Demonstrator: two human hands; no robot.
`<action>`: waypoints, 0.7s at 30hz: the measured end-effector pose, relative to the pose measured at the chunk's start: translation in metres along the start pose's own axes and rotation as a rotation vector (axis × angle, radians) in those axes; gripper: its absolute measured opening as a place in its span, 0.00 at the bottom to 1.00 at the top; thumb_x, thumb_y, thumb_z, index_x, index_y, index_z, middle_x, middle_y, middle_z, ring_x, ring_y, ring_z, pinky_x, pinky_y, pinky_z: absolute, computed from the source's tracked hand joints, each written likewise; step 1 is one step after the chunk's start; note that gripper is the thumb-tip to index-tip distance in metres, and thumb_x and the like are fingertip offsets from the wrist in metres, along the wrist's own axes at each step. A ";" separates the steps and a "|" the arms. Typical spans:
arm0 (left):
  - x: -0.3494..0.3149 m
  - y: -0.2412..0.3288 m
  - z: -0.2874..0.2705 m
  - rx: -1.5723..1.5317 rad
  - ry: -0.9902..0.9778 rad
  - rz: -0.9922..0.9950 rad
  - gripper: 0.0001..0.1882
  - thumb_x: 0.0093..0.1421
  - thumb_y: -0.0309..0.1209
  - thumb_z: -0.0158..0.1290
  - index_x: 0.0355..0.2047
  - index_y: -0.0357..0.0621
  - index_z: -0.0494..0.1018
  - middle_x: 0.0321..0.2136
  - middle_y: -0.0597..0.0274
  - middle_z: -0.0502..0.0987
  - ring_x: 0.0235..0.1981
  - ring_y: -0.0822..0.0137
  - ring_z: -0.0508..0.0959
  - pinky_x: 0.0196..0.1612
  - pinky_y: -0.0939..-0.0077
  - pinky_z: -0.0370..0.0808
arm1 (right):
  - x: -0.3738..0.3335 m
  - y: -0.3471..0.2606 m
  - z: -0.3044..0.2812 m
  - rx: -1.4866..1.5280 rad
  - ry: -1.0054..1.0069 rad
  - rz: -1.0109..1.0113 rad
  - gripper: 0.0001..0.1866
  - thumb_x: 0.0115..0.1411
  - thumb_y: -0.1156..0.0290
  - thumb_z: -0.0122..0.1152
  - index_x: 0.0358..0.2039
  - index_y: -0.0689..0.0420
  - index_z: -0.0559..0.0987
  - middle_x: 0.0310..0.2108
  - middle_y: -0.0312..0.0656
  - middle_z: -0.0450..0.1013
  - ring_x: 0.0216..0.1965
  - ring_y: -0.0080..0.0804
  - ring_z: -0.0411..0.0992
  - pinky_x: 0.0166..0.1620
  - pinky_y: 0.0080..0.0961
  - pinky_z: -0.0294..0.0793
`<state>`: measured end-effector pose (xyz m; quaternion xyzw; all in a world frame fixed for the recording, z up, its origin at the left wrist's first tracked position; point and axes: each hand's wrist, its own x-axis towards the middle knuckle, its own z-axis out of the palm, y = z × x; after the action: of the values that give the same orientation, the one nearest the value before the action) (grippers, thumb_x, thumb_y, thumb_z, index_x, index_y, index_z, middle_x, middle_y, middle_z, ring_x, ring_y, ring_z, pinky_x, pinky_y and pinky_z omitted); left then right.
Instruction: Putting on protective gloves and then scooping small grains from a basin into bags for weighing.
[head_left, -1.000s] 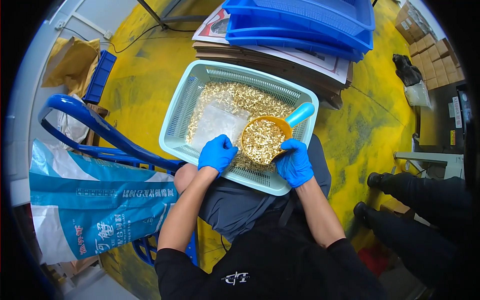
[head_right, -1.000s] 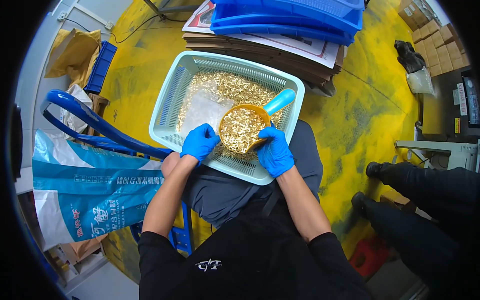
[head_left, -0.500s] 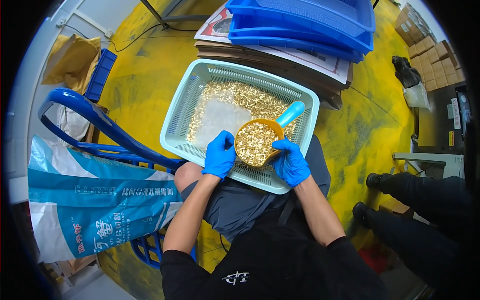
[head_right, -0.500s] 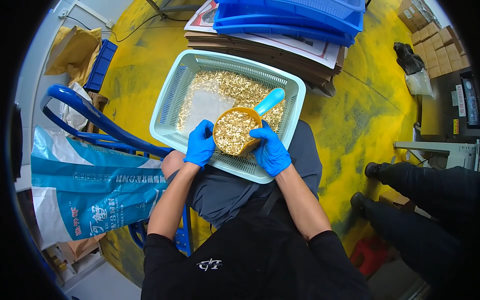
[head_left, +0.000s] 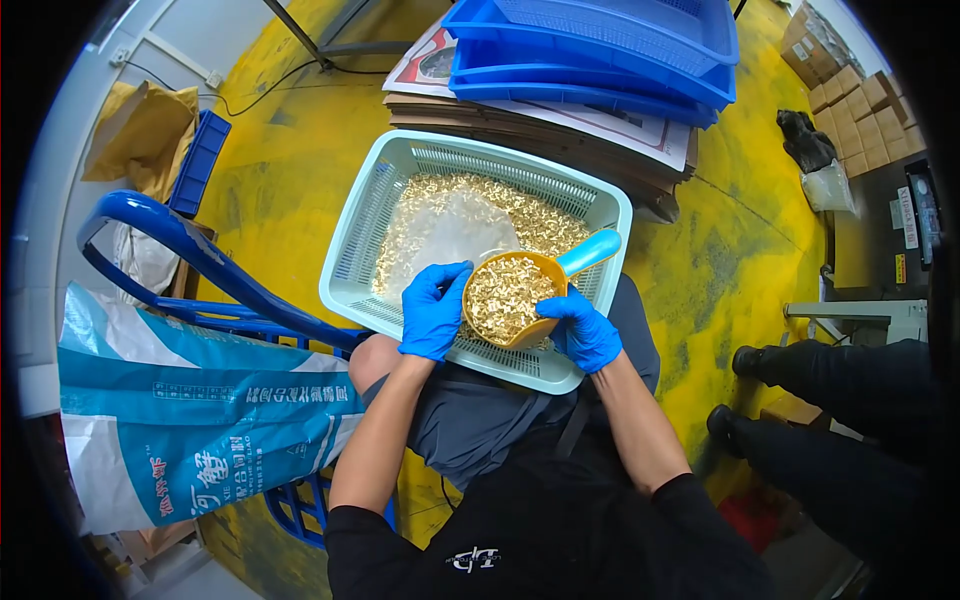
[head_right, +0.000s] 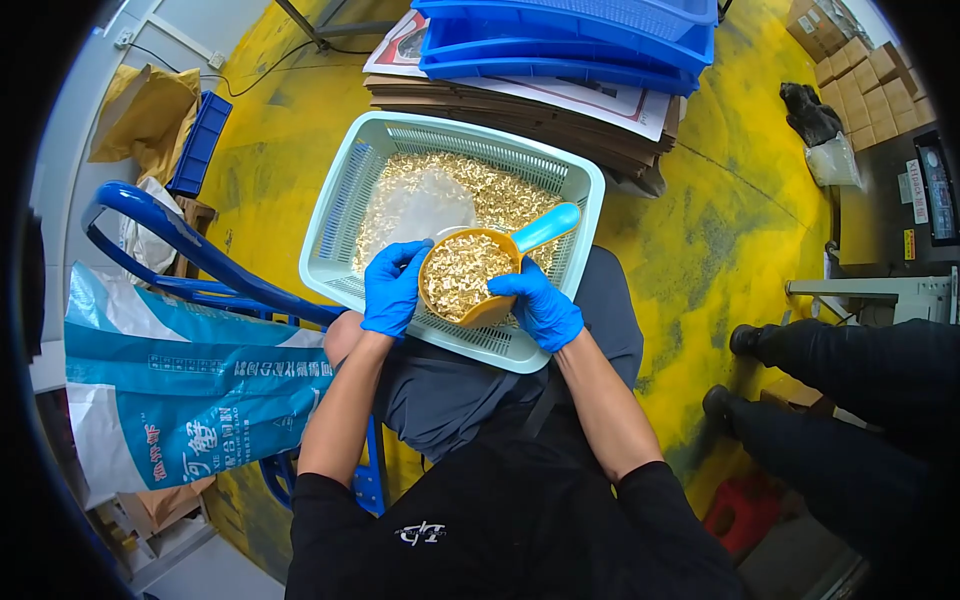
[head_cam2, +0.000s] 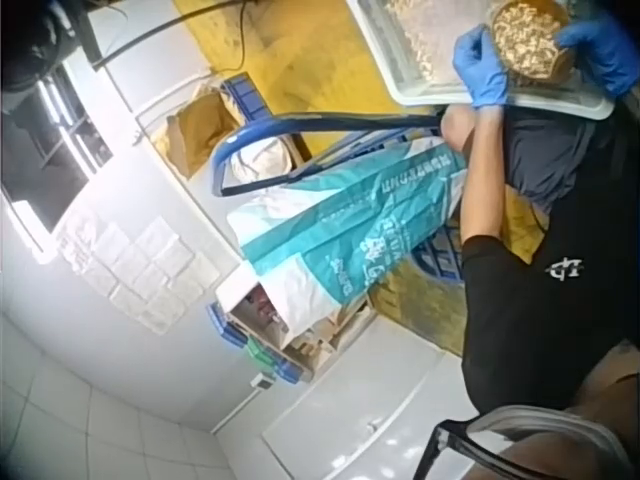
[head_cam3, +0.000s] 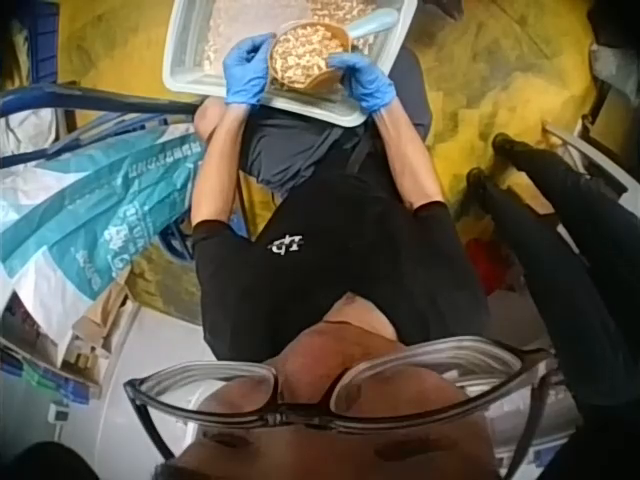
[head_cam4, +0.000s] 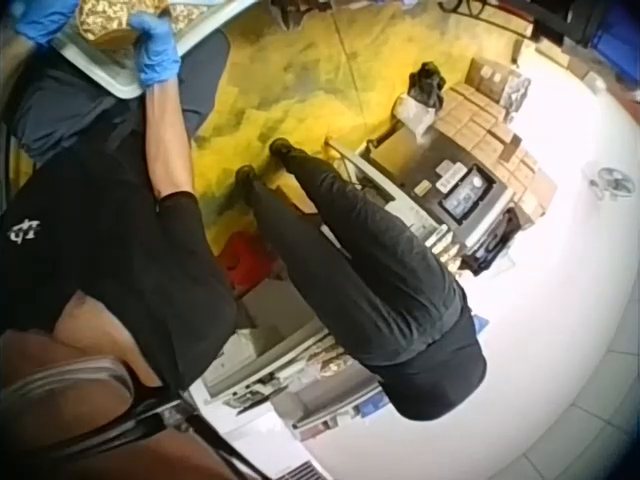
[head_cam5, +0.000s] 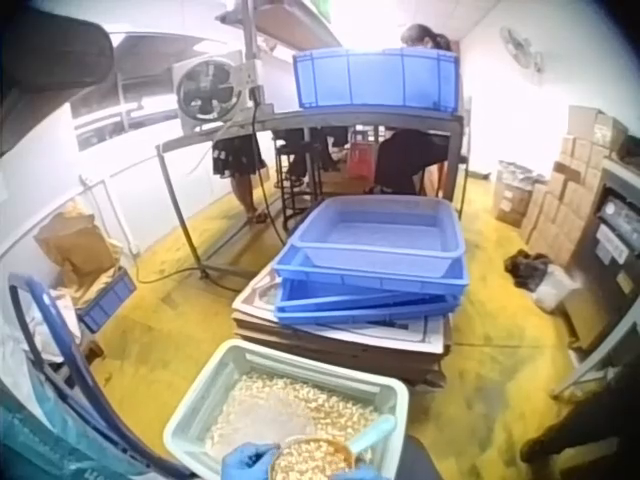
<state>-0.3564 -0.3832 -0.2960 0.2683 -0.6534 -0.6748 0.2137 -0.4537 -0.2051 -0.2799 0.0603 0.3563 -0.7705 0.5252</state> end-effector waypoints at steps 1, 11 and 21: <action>0.001 0.002 -0.002 0.086 0.022 -0.006 0.07 0.54 0.27 0.57 0.33 0.37 0.76 0.27 0.63 0.77 0.28 0.75 0.75 0.34 0.80 0.73 | -0.002 -0.002 0.002 -0.079 0.006 -0.016 0.36 0.44 0.75 0.60 0.56 0.61 0.61 0.51 0.45 0.65 0.52 0.37 0.66 0.57 0.32 0.64; 0.000 0.029 -0.003 0.211 -0.162 -0.009 0.06 0.54 0.28 0.57 0.29 0.38 0.76 0.24 0.63 0.76 0.25 0.75 0.74 0.30 0.80 0.72 | -0.003 -0.002 0.002 -0.218 -0.125 -0.016 0.41 0.42 0.73 0.64 0.58 0.60 0.58 0.52 0.43 0.64 0.54 0.36 0.63 0.57 0.31 0.62; -0.008 0.033 -0.002 0.448 -0.122 0.163 0.05 0.55 0.28 0.56 0.28 0.39 0.75 0.21 0.65 0.74 0.24 0.77 0.72 0.29 0.81 0.70 | -0.011 -0.002 0.000 -0.186 -0.043 -0.020 0.41 0.41 0.74 0.64 0.58 0.59 0.58 0.53 0.43 0.63 0.55 0.36 0.63 0.57 0.31 0.62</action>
<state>-0.3506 -0.3816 -0.2623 0.2145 -0.8179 -0.5085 0.1627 -0.4506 -0.1967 -0.2737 -0.0089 0.4157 -0.7403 0.5283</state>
